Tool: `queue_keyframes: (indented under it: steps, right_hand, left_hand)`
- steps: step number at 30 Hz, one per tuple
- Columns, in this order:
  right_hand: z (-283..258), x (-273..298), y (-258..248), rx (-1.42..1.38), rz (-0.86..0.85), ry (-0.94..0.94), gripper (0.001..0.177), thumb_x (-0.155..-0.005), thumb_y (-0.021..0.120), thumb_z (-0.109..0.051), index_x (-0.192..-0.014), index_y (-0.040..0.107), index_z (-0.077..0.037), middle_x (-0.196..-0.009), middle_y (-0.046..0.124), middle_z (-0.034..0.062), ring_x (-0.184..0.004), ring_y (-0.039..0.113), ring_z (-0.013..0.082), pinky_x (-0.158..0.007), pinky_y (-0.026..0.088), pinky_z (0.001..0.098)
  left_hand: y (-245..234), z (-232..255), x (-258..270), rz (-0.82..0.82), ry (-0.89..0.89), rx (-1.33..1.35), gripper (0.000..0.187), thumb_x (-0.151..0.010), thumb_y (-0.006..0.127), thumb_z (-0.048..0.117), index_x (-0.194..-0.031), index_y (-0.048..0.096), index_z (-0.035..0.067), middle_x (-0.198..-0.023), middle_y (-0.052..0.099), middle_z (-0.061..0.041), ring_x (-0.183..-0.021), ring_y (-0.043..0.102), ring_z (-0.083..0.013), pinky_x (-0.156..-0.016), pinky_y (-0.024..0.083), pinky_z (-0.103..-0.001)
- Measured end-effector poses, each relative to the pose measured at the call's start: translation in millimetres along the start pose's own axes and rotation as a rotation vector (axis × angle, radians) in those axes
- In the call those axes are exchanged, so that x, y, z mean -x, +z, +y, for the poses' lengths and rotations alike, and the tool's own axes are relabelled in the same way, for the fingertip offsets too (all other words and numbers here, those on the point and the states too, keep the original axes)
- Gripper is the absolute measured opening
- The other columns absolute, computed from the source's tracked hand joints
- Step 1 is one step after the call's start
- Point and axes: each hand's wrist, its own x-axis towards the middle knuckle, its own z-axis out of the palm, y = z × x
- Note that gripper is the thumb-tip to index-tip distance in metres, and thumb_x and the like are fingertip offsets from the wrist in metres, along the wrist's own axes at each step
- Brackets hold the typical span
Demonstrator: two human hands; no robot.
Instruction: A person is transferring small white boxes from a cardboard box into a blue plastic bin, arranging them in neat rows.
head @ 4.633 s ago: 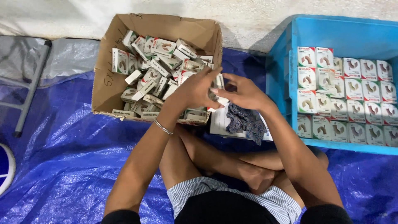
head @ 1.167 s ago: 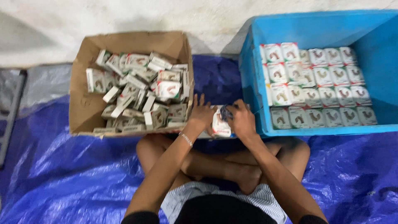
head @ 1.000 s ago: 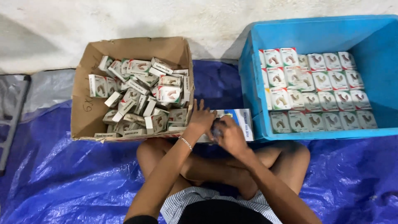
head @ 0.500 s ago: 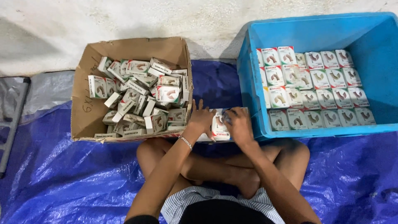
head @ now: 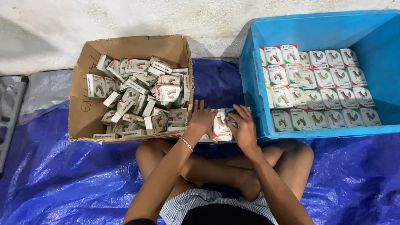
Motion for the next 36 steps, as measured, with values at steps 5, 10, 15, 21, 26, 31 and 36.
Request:
queue_keyframes:
  steps: [5, 10, 15, 21, 26, 31, 36]
  right_hand:
    - [-11.1, 1.0, 21.9, -0.023, -0.014, -0.005, 0.029, -0.076, 0.079, -0.008, -0.104, 0.075, -0.001, -0.120, 0.069, 0.0188, -0.123, 0.056, 0.0455, -0.104, 0.045, 0.0527]
    - [-24.1, 23.6, 10.9, -0.099, -0.076, -0.011, 0.028, -0.082, 0.075, -0.020, -0.106, 0.075, -0.006, -0.124, 0.067, 0.0150, -0.126, 0.050, 0.0505, -0.100, 0.040, 0.0674]
    - [13.6, 16.9, 16.7, 0.031, 0.023, 0.007, 0.025, -0.080, 0.079, -0.013, -0.105, 0.076, -0.010, -0.124, 0.068, 0.0131, -0.126, 0.052, 0.0466, -0.099, 0.045, 0.0596]
    - [-5.8, 8.3, 32.2, 0.008, 0.013, -0.011, 0.028, -0.080, 0.077, -0.021, -0.106, 0.075, -0.010, -0.128, 0.066, 0.0136, -0.130, 0.048, 0.0473, -0.102, 0.041, 0.0629]
    - [-7.0, 30.6, 18.1, -0.036, -0.031, -0.101, 0.032, -0.073, 0.080, -0.022, -0.104, 0.077, -0.014, -0.127, 0.068, 0.0099, -0.130, 0.047, 0.0478, -0.102, 0.041, 0.0600]
    - [18.9, 19.2, 14.4, -0.026, 0.044, -0.001, 0.035, -0.070, 0.082, -0.014, -0.105, 0.076, -0.013, -0.121, 0.069, 0.0153, -0.123, 0.051, 0.0521, -0.104, 0.042, 0.0584]
    - [-10.5, 12.0, 28.7, -0.026, 0.065, -0.013, 0.040, -0.066, 0.080, -0.004, -0.106, 0.076, -0.008, -0.125, 0.068, 0.0155, -0.130, 0.046, 0.0520, -0.102, 0.042, 0.0618]
  left_hand:
    - [5.8, 0.6, -7.1, 0.006, -0.009, -0.019, 0.111, -0.045, 0.094, 0.050, -0.143, 0.052, 0.016, -0.134, 0.059, -0.021, -0.142, 0.029, -0.0507, -0.118, 0.007, -0.066]
    - [5.9, -1.7, -3.3, 0.010, -0.018, 0.010, 0.113, -0.044, 0.094, 0.053, -0.143, 0.051, 0.019, -0.137, 0.058, -0.018, -0.142, 0.029, -0.0512, -0.118, 0.010, -0.066]
    - [-24.0, 3.2, 18.5, -0.052, 0.002, 0.082, 0.108, -0.056, 0.090, 0.052, -0.147, 0.046, 0.015, -0.144, 0.051, -0.021, -0.143, 0.024, -0.0542, -0.117, 0.008, -0.068]
    - [8.4, -4.2, -5.6, -0.016, -0.010, 0.046, 0.116, -0.045, 0.090, 0.060, -0.144, 0.049, 0.016, -0.141, 0.055, -0.020, -0.143, 0.023, -0.0545, -0.117, 0.008, -0.067]
    - [1.9, -1.5, 2.2, -0.007, -0.020, 0.036, 0.107, -0.052, 0.091, 0.053, -0.143, 0.049, 0.017, -0.141, 0.054, -0.018, -0.143, 0.023, -0.0529, -0.118, 0.009, -0.065]
    - [-27.9, 2.8, 22.2, -0.085, -0.027, 0.158, 0.106, -0.057, 0.089, 0.049, -0.148, 0.045, 0.016, -0.148, 0.048, -0.019, -0.145, 0.017, -0.0538, -0.117, 0.007, -0.067]
    - [-10.3, 1.8, 10.1, -0.028, -0.025, 0.073, 0.110, -0.052, 0.090, 0.054, -0.146, 0.047, 0.016, -0.144, 0.052, -0.019, -0.144, 0.020, -0.0540, -0.118, 0.008, -0.066]
